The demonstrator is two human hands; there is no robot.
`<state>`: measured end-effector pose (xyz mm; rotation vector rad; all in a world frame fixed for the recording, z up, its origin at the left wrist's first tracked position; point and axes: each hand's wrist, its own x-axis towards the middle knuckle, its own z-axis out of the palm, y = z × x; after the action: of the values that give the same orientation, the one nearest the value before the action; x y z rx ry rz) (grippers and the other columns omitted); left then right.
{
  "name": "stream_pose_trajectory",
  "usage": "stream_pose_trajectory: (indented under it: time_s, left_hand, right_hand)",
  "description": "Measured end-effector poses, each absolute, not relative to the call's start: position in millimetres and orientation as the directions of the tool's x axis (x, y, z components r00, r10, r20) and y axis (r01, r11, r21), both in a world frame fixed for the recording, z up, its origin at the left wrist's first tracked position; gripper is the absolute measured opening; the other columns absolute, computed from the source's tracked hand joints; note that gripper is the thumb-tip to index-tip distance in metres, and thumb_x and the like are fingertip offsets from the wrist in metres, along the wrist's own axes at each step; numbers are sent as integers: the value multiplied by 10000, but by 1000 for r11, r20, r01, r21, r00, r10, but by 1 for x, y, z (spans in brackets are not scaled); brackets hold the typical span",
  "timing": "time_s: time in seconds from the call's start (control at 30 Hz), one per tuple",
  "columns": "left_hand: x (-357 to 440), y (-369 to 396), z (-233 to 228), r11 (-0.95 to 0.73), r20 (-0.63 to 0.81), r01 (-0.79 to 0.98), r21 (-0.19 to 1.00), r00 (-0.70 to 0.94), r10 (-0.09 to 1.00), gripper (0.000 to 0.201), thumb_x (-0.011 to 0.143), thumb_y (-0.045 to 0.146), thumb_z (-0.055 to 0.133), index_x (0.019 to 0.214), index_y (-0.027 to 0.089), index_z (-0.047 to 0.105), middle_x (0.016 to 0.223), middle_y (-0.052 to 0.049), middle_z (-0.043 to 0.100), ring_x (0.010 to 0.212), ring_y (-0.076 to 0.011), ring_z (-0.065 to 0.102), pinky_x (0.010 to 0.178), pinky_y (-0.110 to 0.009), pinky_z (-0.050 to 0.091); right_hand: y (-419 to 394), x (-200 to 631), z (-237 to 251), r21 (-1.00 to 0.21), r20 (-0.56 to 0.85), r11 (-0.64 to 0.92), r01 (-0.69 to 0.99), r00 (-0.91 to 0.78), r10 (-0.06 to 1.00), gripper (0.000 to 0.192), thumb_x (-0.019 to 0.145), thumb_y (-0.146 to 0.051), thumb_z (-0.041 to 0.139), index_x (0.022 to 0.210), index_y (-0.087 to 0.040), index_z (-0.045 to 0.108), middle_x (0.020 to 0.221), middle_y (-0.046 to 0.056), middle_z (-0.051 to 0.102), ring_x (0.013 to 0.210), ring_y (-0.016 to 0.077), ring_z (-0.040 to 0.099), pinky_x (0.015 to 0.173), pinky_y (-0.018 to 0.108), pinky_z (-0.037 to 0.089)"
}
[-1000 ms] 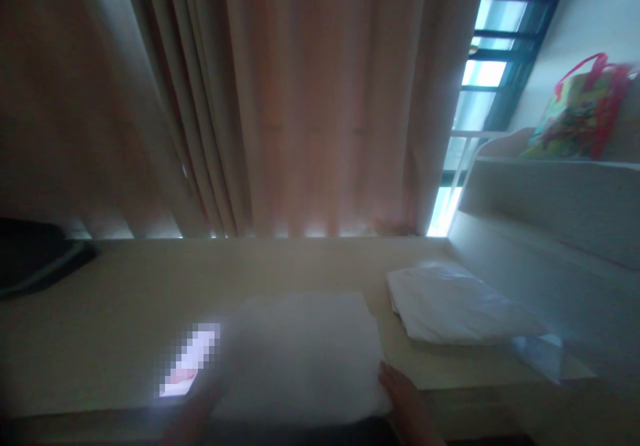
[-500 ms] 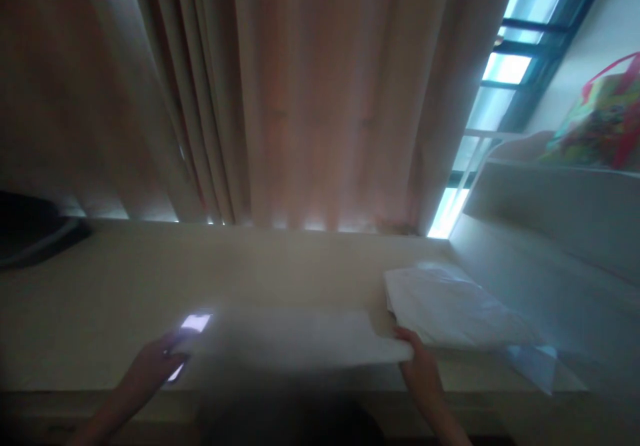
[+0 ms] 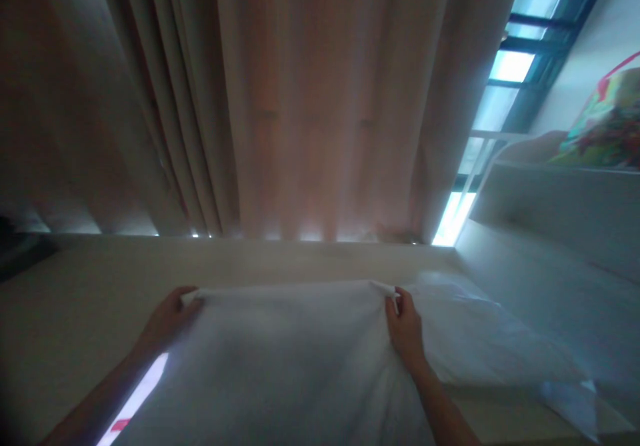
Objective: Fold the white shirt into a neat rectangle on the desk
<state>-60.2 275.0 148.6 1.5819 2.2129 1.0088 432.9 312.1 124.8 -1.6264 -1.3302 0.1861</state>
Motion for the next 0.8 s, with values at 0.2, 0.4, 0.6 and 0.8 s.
stream_pose_trajectory:
  time_s: [0.2,0.4,0.6,0.8]
  left_hand:
    - [-2,270,-13,-29,235,928,371,-63,970,512,815,366,367,1274,183,498,1309,-95,551,1225,-212,490,1039,-379,387]
    - [32,225,-75,-118,123,985,124,103,987,549,846,438,349,1370,273,365,1468,-98,330,1354,-326,287,1082,-599,197]
    - [32,270,-62,-85,129,992,96,72,989,557,851,448,339,1372,254,364,1476,-102,324,1371,-315,251,1100,-549,170]
    - [52,273,-55,22,156,998,54,-30,987,528,842,333,355,1358,224,392,1457,-145,345,1359,-332,274,1093,-584,128]
  right_hand:
    - [302,398,-32,-316,478,204,926,-30,878,500,844,-381,386,1282,-155,472,1289,146,531,1194,279,486,1013,472,374]
    - [261,377,-103,-113,296,294,949,-250,922,488,874,-367,406,1346,-245,429,1414,98,425,1295,283,388,1064,498,306]
    - [298,366,-78,-124,262,260,958,-221,939,491,873,-374,400,1330,-201,453,1417,116,417,1304,276,372,1074,471,288]
    - [306,358,-70,-57,267,206,977,-184,946,489,873,-339,387,1319,-155,470,1413,173,405,1312,307,354,1073,490,259]
